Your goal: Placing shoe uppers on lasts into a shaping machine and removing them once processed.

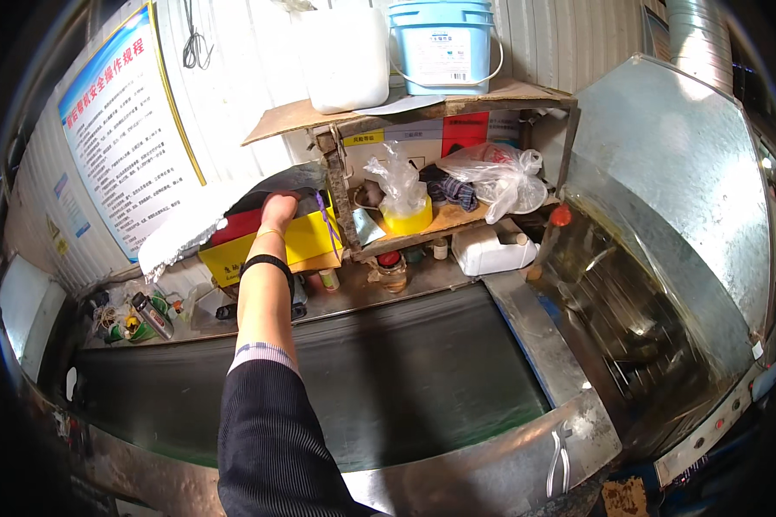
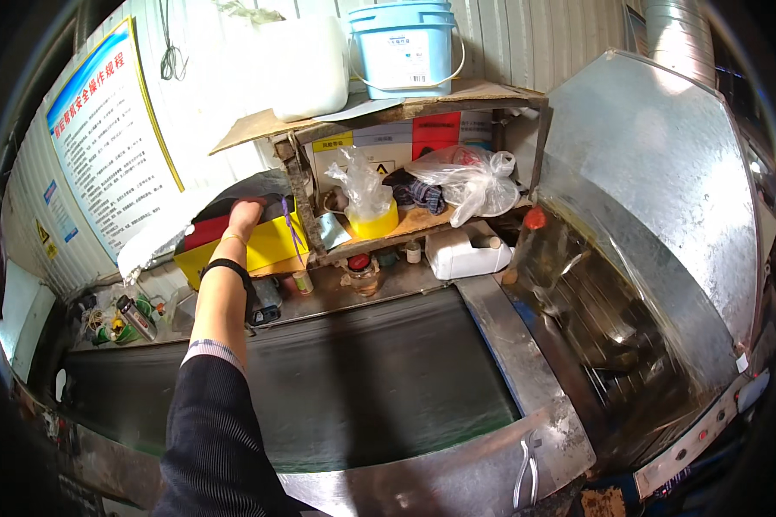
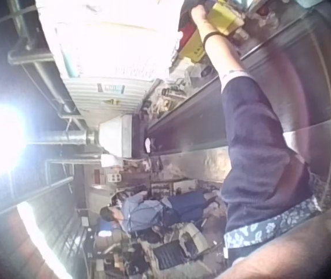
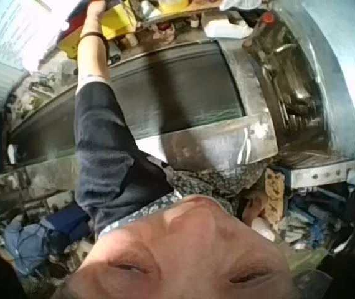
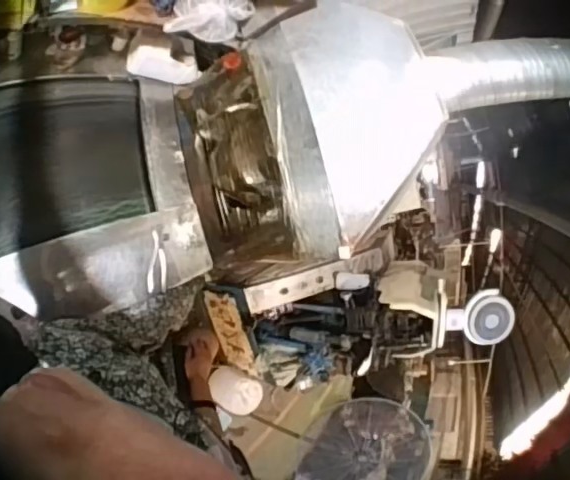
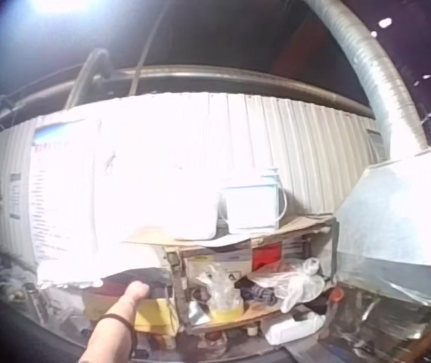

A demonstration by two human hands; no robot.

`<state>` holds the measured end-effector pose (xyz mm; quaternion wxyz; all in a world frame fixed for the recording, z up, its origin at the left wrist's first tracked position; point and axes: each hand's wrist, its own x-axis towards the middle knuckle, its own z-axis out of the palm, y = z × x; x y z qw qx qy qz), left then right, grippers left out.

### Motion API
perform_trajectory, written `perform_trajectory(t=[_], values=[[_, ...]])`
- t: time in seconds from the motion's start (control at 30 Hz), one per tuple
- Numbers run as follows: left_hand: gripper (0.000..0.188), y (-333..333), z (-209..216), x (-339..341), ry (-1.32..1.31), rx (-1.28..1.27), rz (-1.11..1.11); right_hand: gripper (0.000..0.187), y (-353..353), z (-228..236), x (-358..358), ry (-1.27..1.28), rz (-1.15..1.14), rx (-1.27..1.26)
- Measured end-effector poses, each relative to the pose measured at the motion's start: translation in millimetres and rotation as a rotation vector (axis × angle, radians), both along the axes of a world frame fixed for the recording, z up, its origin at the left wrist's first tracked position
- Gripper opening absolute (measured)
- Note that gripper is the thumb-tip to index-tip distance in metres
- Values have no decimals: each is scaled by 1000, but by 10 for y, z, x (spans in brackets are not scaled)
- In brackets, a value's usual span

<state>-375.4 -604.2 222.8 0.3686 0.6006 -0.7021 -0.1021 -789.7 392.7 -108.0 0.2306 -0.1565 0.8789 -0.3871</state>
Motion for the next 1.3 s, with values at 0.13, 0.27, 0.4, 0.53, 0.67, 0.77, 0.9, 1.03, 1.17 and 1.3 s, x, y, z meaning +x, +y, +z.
perform_trajectory(t=[0.13,0.27,0.4,0.53,0.67,0.77,0.9,1.03,1.17,1.3], values=[[36,42,74,-43,-307,226,-98,40,-84,99,-23,146,216,402],[37,44,112,-168,-432,350,-56,41,-28,20,-24,415,461,607],[37,39,123,-255,-491,402,-13,41,82,-78,-100,503,490,518],[38,33,117,-300,-514,431,-2,36,86,-92,-183,552,506,512],[38,53,106,-339,-530,447,1,32,17,-60,-139,558,524,617],[39,70,119,-358,-539,449,6,35,-18,-47,-80,607,434,525],[40,93,149,-390,-542,452,5,41,-31,-35,-76,509,455,579],[40,121,186,-428,-531,446,7,45,-77,28,-117,491,480,645],[41,172,215,-439,-501,443,6,42,-179,165,-111,460,531,686],[41,192,184,-418,-416,429,-25,37,-270,292,-86,397,553,657]])
